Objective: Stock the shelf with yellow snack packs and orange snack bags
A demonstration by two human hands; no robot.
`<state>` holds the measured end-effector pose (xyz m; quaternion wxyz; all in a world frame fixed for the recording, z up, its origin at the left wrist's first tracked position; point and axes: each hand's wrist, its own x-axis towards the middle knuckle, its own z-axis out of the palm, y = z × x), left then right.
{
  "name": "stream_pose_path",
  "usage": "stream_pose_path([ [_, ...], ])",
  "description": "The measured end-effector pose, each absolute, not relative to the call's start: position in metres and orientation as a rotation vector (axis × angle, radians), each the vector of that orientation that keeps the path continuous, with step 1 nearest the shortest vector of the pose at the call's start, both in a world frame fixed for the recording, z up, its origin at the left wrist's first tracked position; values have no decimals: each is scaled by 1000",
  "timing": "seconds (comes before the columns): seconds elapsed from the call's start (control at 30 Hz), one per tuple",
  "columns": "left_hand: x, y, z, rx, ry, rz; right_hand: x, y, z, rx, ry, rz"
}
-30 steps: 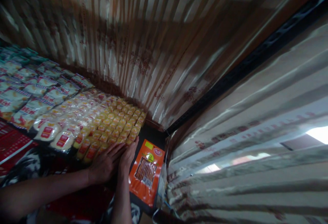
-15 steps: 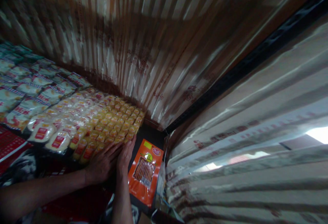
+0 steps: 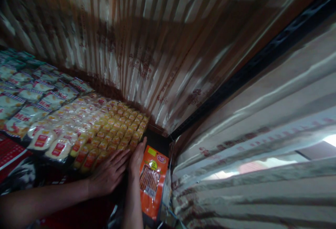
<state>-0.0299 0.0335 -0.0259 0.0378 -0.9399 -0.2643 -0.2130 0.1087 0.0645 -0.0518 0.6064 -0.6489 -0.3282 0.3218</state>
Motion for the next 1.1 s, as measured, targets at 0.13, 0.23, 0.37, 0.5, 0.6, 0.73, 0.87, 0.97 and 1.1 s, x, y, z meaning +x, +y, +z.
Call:
stream_pose_path([
  [0.13, -26, 40, -27, -2916, -821, -629, 110, 69, -55, -1469, -770, 824],
  [0.23, -28, 42, -32, -2917, -836, -603, 108, 73, -59, -1476, -790, 839],
  [0.37, -29, 42, -36, -2921, -896, -577, 105, 79, -64, -1522, -782, 815],
  [0.5, -29, 40, -31, -2899, -928, -550, 109, 82, -69, -1509, -759, 817],
  [0.6, -28, 40, -28, -2850, -901, -571, 119, 88, -68, -1518, -773, 789],
  [0.73, -24, 40, -28, -2807, -852, -589, 134, 102, -58, -1585, -776, 738],
  [0.87, -20, 40, -30, -2797, -795, -579, 146, 118, -48, -1637, -806, 745],
  [0.97, -21, 42, -29, -2785, -789, -604, 148, 126, -48, -1638, -824, 777],
  [1.1, -24, 46, -28, -2830, -787, -561, 143, 133, -58, -1623, -851, 789],
])
